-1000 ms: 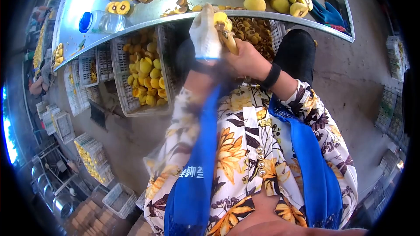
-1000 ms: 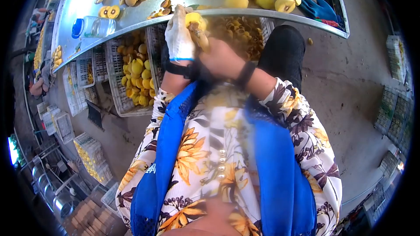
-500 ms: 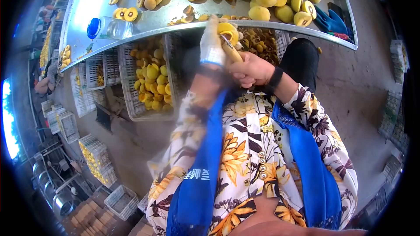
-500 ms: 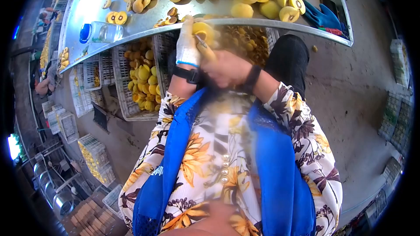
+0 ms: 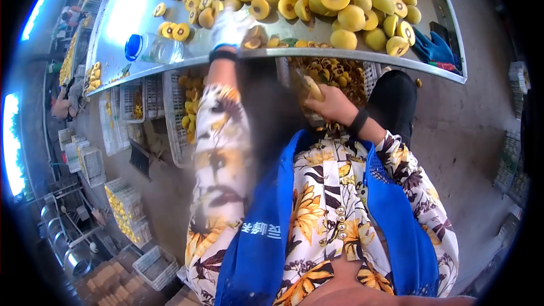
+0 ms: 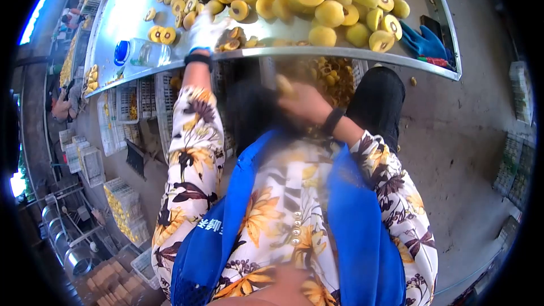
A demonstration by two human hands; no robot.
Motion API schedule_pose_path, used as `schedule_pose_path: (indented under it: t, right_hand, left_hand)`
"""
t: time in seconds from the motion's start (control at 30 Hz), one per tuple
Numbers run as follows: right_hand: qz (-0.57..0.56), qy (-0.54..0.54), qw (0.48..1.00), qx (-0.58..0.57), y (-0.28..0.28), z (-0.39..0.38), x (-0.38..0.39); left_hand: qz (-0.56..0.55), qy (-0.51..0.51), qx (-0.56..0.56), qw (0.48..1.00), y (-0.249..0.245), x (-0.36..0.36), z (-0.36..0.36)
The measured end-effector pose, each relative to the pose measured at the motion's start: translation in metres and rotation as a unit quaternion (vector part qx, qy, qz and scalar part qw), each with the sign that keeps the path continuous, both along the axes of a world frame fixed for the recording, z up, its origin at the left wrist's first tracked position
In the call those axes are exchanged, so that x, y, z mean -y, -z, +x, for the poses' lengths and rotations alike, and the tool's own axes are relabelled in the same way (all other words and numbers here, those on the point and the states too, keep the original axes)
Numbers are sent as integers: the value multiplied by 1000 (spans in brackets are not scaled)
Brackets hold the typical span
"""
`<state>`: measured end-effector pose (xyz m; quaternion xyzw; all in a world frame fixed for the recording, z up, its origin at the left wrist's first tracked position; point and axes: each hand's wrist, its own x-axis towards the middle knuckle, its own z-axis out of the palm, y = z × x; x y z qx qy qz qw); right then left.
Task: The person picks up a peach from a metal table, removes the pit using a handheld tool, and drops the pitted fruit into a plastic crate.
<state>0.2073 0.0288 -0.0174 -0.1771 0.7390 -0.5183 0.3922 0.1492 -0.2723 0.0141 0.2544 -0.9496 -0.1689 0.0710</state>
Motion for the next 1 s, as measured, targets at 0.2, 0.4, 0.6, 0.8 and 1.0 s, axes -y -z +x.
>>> schedule_pose_path:
  t: [0.2, 0.4, 0.6, 0.8, 1.0]
  right_hand:
    - [12, 52, 972, -229, -8, -8, -23]
    - [-32, 161, 981, -104, -13, -41, 3]
    - [-323, 152, 932, 63, -21, -31, 38]
    - [-292, 98, 912, 271, -29, -27, 18]
    - [26, 97, 945, -311, -40, -11, 23]
  left_hand:
    - [21, 12, 96, 995, 31, -22, -74]
    - [28, 212, -110, 971, -17, -74, 7]
    - [117, 290, -185, 932, -30, -123, 76]
    - [724, 3, -230, 650, -4, -143, 90]
    - [771, -218, -290, 523, -7, -156, 79]
